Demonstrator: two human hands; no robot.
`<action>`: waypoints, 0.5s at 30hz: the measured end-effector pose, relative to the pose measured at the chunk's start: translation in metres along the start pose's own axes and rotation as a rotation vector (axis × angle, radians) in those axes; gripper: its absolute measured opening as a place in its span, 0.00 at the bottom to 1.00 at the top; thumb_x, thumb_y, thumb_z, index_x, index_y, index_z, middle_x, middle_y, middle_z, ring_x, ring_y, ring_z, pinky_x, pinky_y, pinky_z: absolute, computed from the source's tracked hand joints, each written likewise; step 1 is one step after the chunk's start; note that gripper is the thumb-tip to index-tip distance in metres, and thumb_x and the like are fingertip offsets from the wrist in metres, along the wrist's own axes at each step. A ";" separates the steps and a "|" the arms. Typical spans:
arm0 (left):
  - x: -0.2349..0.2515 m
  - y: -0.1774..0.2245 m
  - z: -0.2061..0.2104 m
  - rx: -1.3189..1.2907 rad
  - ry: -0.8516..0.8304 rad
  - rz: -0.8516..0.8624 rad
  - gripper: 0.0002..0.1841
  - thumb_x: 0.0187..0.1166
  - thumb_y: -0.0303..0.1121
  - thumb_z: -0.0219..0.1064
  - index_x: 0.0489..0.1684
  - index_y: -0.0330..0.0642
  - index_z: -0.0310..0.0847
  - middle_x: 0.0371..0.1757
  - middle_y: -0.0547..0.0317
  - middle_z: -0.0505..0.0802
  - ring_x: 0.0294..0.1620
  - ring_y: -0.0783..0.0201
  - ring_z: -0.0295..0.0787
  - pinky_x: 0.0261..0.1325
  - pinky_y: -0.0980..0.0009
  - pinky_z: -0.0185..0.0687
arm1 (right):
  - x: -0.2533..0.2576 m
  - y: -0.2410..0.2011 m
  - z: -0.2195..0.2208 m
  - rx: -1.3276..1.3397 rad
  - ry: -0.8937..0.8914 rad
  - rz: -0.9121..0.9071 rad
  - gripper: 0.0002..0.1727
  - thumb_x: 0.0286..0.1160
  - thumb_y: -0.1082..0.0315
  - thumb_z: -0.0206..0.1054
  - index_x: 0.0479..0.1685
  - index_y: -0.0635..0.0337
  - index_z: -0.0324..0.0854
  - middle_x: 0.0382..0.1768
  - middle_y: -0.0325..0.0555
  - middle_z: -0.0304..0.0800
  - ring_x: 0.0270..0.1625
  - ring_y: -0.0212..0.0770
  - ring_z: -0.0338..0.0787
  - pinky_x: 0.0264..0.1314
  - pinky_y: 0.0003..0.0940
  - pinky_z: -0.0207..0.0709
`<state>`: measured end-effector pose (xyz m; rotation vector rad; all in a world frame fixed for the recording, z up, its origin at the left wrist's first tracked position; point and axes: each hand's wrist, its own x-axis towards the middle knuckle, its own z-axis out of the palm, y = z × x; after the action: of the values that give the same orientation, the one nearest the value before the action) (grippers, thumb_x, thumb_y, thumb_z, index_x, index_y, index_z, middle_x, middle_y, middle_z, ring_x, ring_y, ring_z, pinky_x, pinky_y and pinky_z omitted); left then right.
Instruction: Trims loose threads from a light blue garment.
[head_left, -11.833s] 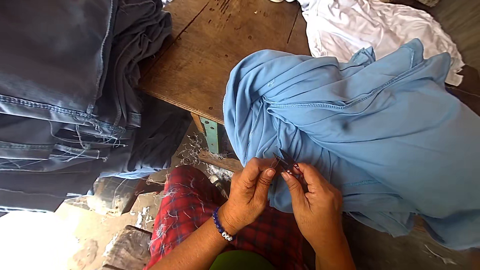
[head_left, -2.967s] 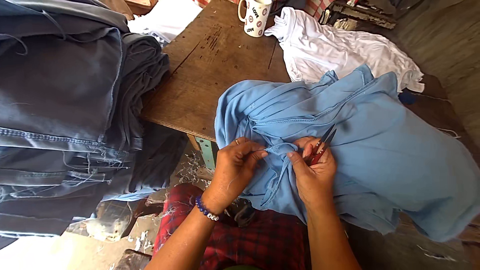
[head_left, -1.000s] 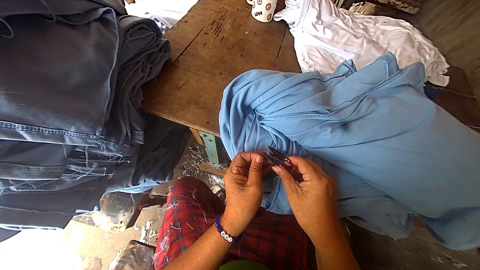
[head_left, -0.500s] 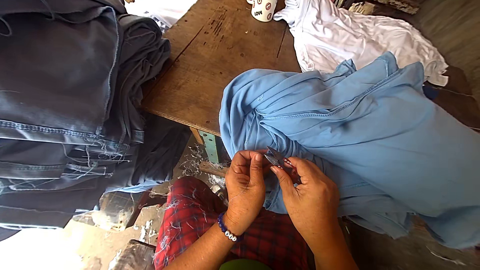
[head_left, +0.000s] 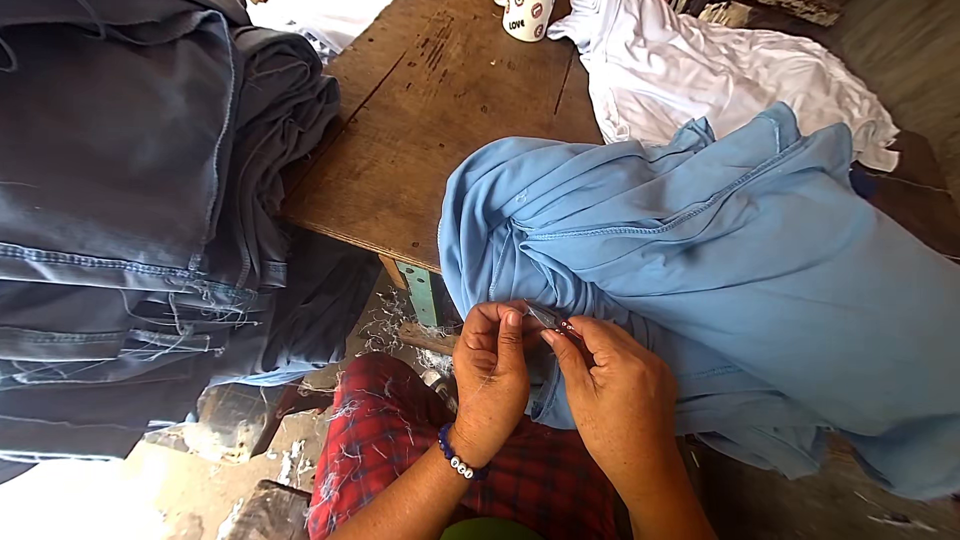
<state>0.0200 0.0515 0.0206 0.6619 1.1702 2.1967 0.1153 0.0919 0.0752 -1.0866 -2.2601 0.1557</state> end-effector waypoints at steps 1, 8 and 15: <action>0.000 0.001 0.000 -0.016 0.000 -0.012 0.06 0.88 0.21 0.53 0.45 0.39 0.76 0.42 0.58 0.94 0.41 0.65 0.96 0.51 0.65 0.95 | 0.000 0.001 0.001 0.003 0.004 -0.009 0.14 0.78 0.59 0.66 0.39 0.59 0.94 0.31 0.44 0.93 0.33 0.38 0.91 0.31 0.32 0.80; 0.006 0.012 -0.012 -0.056 -0.074 -0.055 0.17 0.96 0.41 0.35 0.49 0.44 0.69 0.50 0.50 0.95 0.39 0.56 0.98 0.45 0.62 0.97 | -0.005 0.021 0.008 0.237 0.114 0.075 0.20 0.71 0.52 0.77 0.36 0.62 0.82 0.29 0.37 0.81 0.30 0.22 0.77 0.32 0.16 0.70; 0.025 0.020 -0.013 0.535 -0.262 0.202 0.19 0.76 0.30 0.74 0.64 0.33 0.83 0.37 0.61 0.91 0.26 0.75 0.84 0.28 0.79 0.84 | -0.011 0.032 0.012 0.305 0.121 0.071 0.16 0.67 0.64 0.77 0.41 0.69 0.80 0.41 0.47 0.78 0.36 0.26 0.75 0.36 0.15 0.69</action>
<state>-0.0114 0.0518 0.0356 1.2947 1.6147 1.8695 0.1348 0.1063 0.0491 -0.9850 -2.0109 0.4367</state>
